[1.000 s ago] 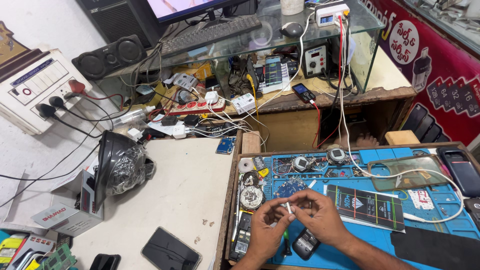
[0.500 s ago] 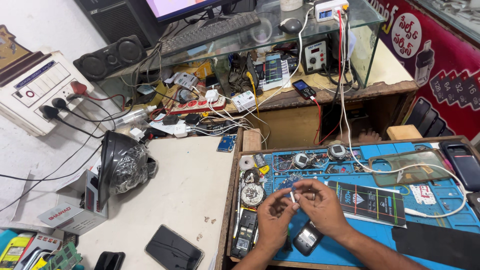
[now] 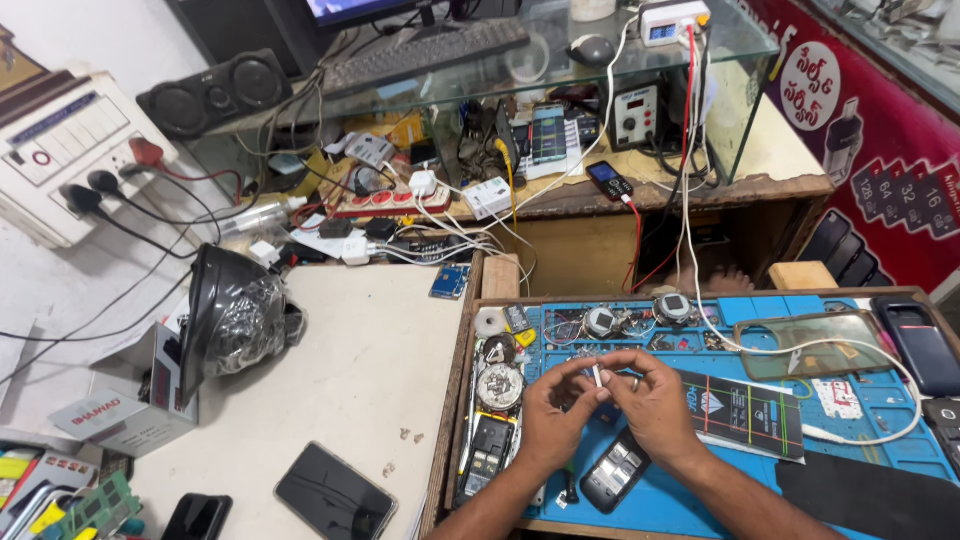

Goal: The person holds a small electronic device and repeatedly rubs a white stick-like object against its surface. The hands turn the device over and continue the rubbing action on different sides.

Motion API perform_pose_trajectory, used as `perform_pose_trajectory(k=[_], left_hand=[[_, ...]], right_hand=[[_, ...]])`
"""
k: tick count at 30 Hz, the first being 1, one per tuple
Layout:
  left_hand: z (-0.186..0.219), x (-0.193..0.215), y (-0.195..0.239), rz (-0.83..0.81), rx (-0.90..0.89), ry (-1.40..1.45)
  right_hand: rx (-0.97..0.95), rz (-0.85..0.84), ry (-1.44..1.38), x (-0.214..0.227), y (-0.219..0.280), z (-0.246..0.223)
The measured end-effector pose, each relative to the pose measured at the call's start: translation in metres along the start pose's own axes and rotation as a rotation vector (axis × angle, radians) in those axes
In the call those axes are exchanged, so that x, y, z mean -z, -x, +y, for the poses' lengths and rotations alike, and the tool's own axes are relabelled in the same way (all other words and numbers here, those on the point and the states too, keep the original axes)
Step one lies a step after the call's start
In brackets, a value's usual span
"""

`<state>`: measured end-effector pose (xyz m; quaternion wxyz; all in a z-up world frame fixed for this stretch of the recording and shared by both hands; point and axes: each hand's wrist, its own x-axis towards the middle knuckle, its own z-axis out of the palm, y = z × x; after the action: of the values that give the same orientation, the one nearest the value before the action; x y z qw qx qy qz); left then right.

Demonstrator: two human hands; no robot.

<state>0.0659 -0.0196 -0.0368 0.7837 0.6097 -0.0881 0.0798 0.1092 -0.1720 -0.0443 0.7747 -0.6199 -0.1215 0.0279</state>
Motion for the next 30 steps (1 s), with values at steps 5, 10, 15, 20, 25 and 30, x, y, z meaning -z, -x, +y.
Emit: perform_pose_trajectory(k=[5,10,15,20,25,30], left_hand=[[0.003,0.000,-0.002,-0.053,-0.049,-0.001],[0.005,0.000,0.001,-0.063,-0.064,0.008],[0.008,0.000,0.000,-0.067,-0.072,-0.008],[0.013,0.000,-0.001,-0.066,-0.085,-0.029],[0.019,-0.002,0.001,-0.061,-0.100,-0.054],[0.023,-0.001,0.000,-0.053,-0.139,-0.087]], right_hand=[[0.031,-0.004,0.014,0.004,0.000,-0.002],[0.041,-0.010,0.001,0.003,0.004,-0.007],[0.061,-0.012,0.012,0.002,0.006,-0.011],[0.083,-0.014,-0.001,0.003,0.007,-0.011],[0.124,-0.031,-0.025,0.001,0.008,-0.011],[0.147,-0.032,-0.034,0.000,0.007,-0.011]])
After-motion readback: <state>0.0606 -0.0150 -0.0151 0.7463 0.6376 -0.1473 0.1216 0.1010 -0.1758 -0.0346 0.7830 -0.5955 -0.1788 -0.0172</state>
